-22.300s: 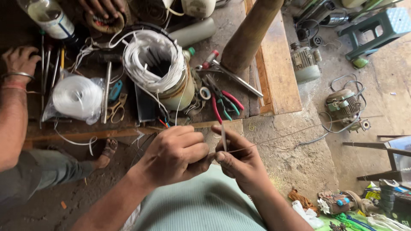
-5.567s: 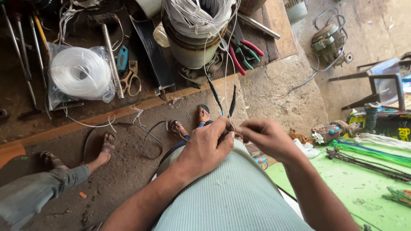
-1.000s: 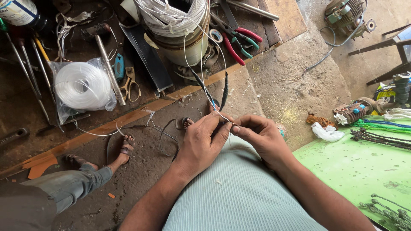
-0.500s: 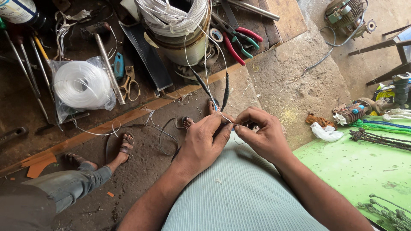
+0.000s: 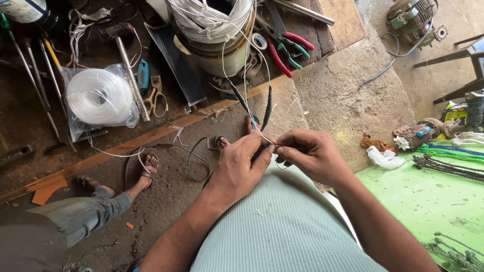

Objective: The person works on a wound white wire coil set in a cylindrical container on a workbench, pulling and arranging the wire leads and wrapping black insulating tape around the wire bundle by hand. They cut tape and wire with scissors and use pliers on the leads, continuing to secure the coil assembly.

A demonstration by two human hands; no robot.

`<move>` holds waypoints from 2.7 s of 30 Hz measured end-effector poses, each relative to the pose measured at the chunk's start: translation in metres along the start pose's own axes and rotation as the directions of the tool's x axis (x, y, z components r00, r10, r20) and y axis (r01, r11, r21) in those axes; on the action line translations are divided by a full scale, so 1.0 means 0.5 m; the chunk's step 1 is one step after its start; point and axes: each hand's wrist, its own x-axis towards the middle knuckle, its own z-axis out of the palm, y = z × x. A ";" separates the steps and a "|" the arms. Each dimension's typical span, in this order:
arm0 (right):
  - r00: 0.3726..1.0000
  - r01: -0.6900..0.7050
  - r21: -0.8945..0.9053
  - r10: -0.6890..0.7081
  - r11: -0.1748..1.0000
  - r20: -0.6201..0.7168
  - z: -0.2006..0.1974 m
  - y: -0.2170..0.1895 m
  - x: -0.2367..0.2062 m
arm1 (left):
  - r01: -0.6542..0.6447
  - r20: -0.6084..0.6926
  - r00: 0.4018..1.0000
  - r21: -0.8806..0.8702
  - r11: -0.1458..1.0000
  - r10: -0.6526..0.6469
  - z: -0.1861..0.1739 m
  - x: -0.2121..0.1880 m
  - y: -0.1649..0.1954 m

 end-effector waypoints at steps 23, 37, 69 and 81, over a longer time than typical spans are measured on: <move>0.959 0.283 -0.159 -0.279 0.946 0.048 0.005 0.004 0.024 | 0.094 0.056 0.994 0.013 0.995 -0.095 -0.014 0.000 0.004; 0.993 0.120 -0.344 -0.105 0.931 0.063 -0.011 -0.015 0.008 | 0.092 0.029 0.995 0.009 0.996 -0.092 -0.013 -0.006 0.003; 0.974 -0.216 0.453 0.163 0.865 0.155 -0.001 -0.001 -0.032 | 0.053 0.037 0.998 -0.083 0.995 -0.050 -0.003 -0.013 0.014; 0.971 -0.164 0.216 0.120 0.963 0.205 -0.022 0.019 0.013 | 0.054 0.036 0.998 0.001 0.999 -0.054 0.010 -0.017 -0.003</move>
